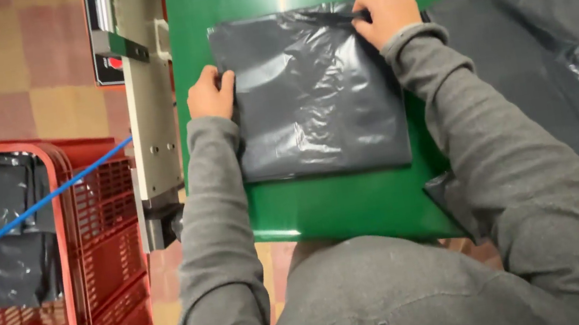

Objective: Folding black plastic bags into rectangles and stacking them in a red storage bin.

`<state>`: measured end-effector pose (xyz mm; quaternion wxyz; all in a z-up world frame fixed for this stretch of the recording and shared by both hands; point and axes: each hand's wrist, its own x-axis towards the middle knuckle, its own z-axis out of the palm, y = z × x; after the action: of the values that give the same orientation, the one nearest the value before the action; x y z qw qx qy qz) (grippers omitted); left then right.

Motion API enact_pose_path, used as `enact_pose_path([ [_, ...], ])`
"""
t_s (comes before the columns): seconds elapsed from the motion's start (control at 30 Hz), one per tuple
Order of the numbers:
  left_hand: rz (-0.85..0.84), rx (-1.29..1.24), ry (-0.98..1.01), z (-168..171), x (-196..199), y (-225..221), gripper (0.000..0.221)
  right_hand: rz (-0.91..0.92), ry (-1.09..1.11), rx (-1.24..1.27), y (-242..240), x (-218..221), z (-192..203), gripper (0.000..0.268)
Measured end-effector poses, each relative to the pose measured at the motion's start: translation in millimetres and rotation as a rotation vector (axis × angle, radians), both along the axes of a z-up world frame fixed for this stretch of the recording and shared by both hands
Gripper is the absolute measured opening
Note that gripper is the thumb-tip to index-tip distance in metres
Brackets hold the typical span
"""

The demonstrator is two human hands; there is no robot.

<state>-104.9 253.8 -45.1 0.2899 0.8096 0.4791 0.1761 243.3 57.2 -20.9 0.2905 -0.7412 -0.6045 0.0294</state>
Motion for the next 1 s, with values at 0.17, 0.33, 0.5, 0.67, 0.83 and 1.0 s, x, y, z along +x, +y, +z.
enact_pose_path([
  [0.17,-0.026,0.232,0.211,10,11,-7,0.03,0.031,-0.103,-0.061,4,2,12,0.03],
  [0.33,-0.101,0.338,0.434,80,38,-41,0.036,0.019,-0.082,-0.329,29,3,6,0.049],
  [0.5,-0.473,0.315,0.339,113,67,-96,0.039,0.015,-0.1,-0.55,42,-4,17,0.038],
  [0.67,-0.43,-0.431,-0.263,27,57,-112,0.048,-0.028,-0.027,-0.235,13,-38,38,0.038],
  [0.83,-0.192,-1.31,-0.811,22,-1,-71,0.088,-0.039,-0.214,0.073,-73,-122,121,0.023],
  [1.0,-0.117,-1.592,-1.059,4,-60,-46,0.1,-0.057,-0.269,0.138,-143,-191,94,0.019],
])
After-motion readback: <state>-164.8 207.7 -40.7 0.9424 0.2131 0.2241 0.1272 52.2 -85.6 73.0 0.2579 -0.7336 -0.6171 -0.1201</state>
